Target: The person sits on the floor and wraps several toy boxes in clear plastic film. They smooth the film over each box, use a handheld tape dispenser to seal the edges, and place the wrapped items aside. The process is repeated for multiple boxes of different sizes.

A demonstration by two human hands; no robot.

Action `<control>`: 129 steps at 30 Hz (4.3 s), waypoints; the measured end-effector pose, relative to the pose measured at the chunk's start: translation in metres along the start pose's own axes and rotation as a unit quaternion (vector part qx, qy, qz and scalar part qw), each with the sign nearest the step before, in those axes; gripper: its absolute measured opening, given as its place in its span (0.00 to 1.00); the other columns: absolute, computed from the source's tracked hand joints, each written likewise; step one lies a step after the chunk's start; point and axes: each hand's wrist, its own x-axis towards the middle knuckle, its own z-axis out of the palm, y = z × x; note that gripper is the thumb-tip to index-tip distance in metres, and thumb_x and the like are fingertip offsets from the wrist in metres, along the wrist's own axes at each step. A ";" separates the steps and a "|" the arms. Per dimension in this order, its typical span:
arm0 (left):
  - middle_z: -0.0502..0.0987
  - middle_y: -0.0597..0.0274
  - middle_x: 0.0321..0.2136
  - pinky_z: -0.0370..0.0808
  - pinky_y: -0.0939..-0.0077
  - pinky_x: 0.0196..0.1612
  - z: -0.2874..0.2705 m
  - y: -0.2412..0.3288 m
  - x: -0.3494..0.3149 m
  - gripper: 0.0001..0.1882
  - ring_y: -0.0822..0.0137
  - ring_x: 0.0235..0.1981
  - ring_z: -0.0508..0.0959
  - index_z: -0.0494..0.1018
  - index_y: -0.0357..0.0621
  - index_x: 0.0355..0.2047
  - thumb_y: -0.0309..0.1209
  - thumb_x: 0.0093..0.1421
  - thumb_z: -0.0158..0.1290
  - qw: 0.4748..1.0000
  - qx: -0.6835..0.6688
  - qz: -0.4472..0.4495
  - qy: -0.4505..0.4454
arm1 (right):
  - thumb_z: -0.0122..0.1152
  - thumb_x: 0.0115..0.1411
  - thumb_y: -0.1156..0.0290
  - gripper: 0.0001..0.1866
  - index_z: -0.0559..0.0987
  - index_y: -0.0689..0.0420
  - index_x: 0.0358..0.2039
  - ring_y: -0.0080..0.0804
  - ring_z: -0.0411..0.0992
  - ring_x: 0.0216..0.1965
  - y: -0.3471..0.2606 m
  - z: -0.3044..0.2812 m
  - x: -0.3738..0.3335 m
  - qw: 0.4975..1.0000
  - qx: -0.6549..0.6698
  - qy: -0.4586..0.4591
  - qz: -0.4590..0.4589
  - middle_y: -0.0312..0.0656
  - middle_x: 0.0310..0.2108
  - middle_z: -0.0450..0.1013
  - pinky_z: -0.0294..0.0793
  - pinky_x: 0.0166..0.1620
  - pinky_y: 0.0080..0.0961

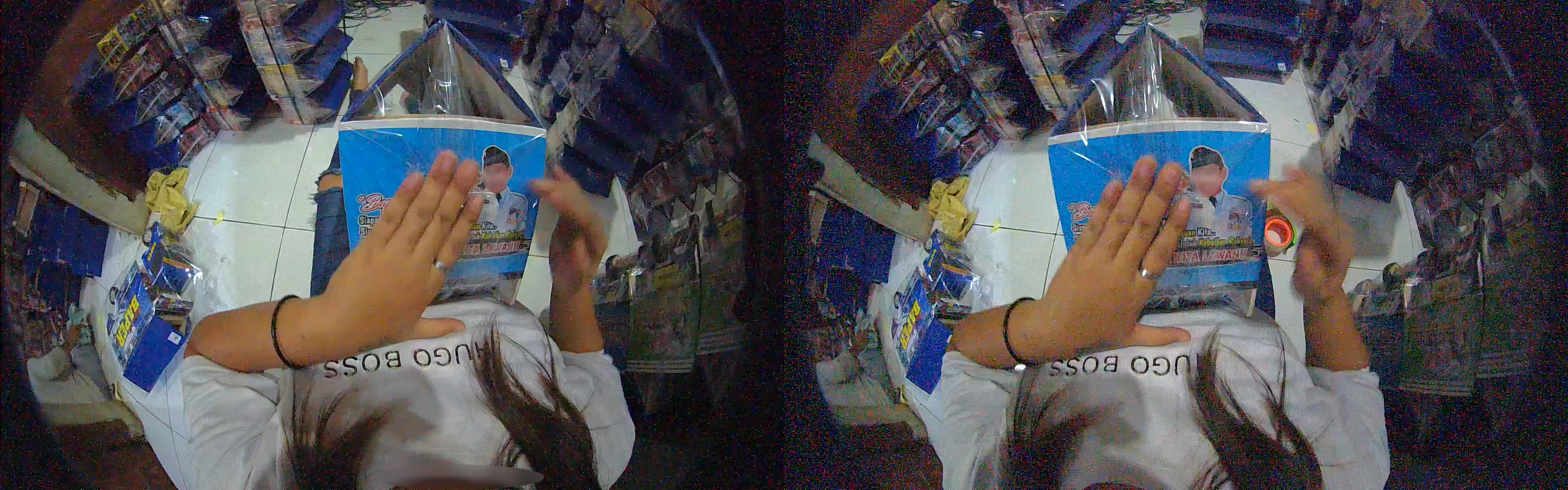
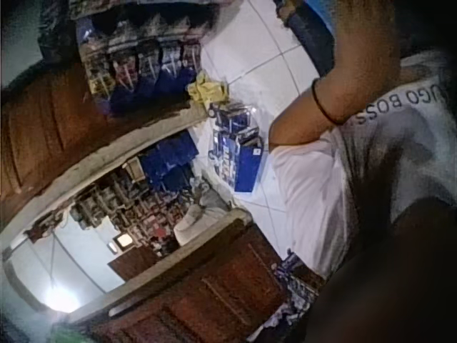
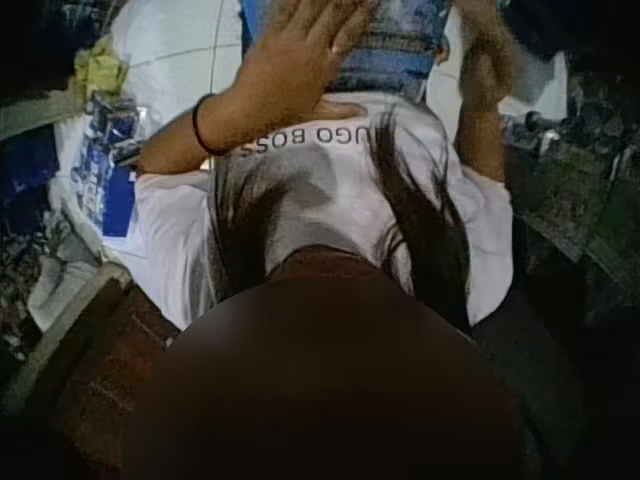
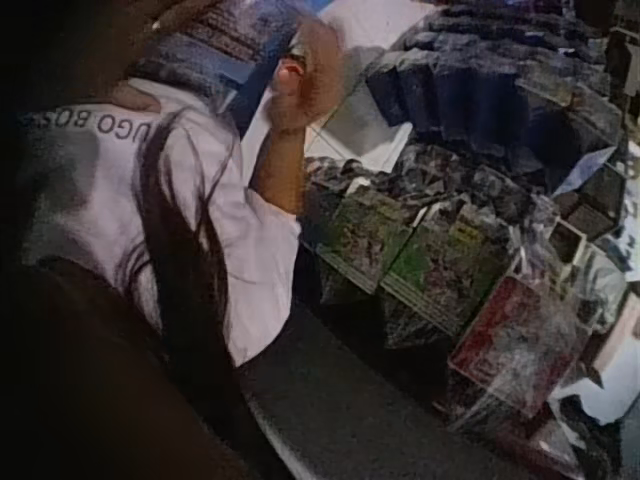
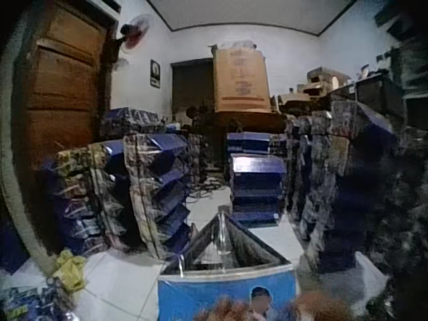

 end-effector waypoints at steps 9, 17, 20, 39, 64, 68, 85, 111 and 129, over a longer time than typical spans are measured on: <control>0.45 0.38 0.67 0.46 0.53 0.68 0.003 -0.009 0.013 0.56 0.41 0.68 0.45 0.50 0.29 0.64 0.49 0.42 0.63 0.995 0.080 -0.024 0.055 | 0.74 0.38 0.44 0.55 0.62 0.69 0.58 0.55 0.64 0.58 0.284 0.020 -0.228 0.815 -0.183 -0.086 0.543 0.66 0.55 0.64 0.66 0.58 0.41; 0.48 0.39 0.66 0.49 0.55 0.68 -0.004 -0.045 0.041 0.54 0.42 0.68 0.47 0.52 0.29 0.63 0.48 0.43 0.64 0.991 0.076 -0.005 0.109 | 0.63 0.50 0.44 0.37 0.75 0.71 0.40 0.48 0.76 0.41 0.321 0.033 -0.215 0.683 -0.245 -0.002 0.688 0.61 0.40 0.74 0.77 0.44 0.38; 0.49 0.39 0.65 0.50 0.56 0.67 -0.004 -0.049 0.041 0.52 0.43 0.67 0.49 0.55 0.29 0.61 0.49 0.44 0.63 0.989 0.075 0.000 0.129 | 0.61 0.52 0.43 0.36 0.75 0.69 0.42 0.48 0.75 0.43 0.310 0.046 -0.222 0.691 -0.315 -0.015 0.651 0.59 0.43 0.74 0.76 0.45 0.37; 0.55 0.38 0.63 0.51 0.56 0.68 0.000 -0.060 0.047 0.46 0.44 0.66 0.53 0.57 0.28 0.60 0.48 0.49 0.59 0.982 0.082 0.018 0.167 | 0.57 0.53 0.74 0.29 0.65 0.61 0.57 0.34 0.69 0.53 -0.029 -0.059 0.164 0.973 -0.122 0.195 -0.013 0.46 0.54 0.68 0.68 0.56 0.30; 0.54 0.40 0.63 0.52 0.54 0.67 0.001 -0.052 0.020 0.45 0.46 0.66 0.53 0.60 0.31 0.59 0.46 0.46 0.62 0.986 0.039 0.030 0.157 | 0.70 0.42 0.70 0.27 0.80 0.49 0.47 0.43 0.72 0.48 -0.130 -0.048 0.187 0.806 -0.512 -0.256 -0.152 0.47 0.47 0.72 0.72 0.49 0.37; 0.53 0.42 0.64 0.53 0.54 0.66 -0.002 -0.056 0.016 0.49 0.45 0.67 0.51 0.56 0.32 0.62 0.44 0.43 0.63 0.988 0.005 0.041 0.148 | 0.70 0.42 0.71 0.27 0.81 0.49 0.47 0.41 0.72 0.47 -0.102 -0.109 0.123 0.812 -0.532 -0.209 -0.123 0.46 0.48 0.72 0.70 0.50 0.38; 0.64 0.42 0.57 0.59 0.53 0.63 -0.017 -0.053 0.011 0.38 0.47 0.63 0.60 0.69 0.32 0.51 0.47 0.45 0.62 0.985 0.082 0.045 0.149 | 0.69 0.46 0.59 0.25 0.77 0.57 0.43 0.51 0.73 0.42 0.043 -0.033 0.051 0.658 -0.423 -0.581 0.225 0.45 0.42 0.73 0.74 0.46 0.43; 0.71 0.50 0.53 0.71 0.66 0.55 0.025 -0.099 0.017 0.38 0.58 0.50 0.75 0.62 0.40 0.59 0.60 0.66 0.28 0.579 -0.770 -0.190 0.188 | 0.36 0.65 0.40 0.37 0.67 0.63 0.58 0.38 0.70 0.54 0.039 0.076 0.129 0.610 0.775 -0.159 0.042 0.49 0.52 0.71 0.62 0.61 0.33; 0.40 0.38 0.68 0.34 0.59 0.69 0.035 -0.176 0.113 0.47 0.46 0.70 0.36 0.41 0.32 0.67 0.53 0.59 0.45 0.870 -0.224 -0.137 0.418 | 0.45 0.61 0.40 0.36 0.66 0.54 0.60 0.34 0.70 0.53 0.099 0.014 0.195 0.829 0.508 -0.010 0.235 0.44 0.56 0.68 0.68 0.57 0.31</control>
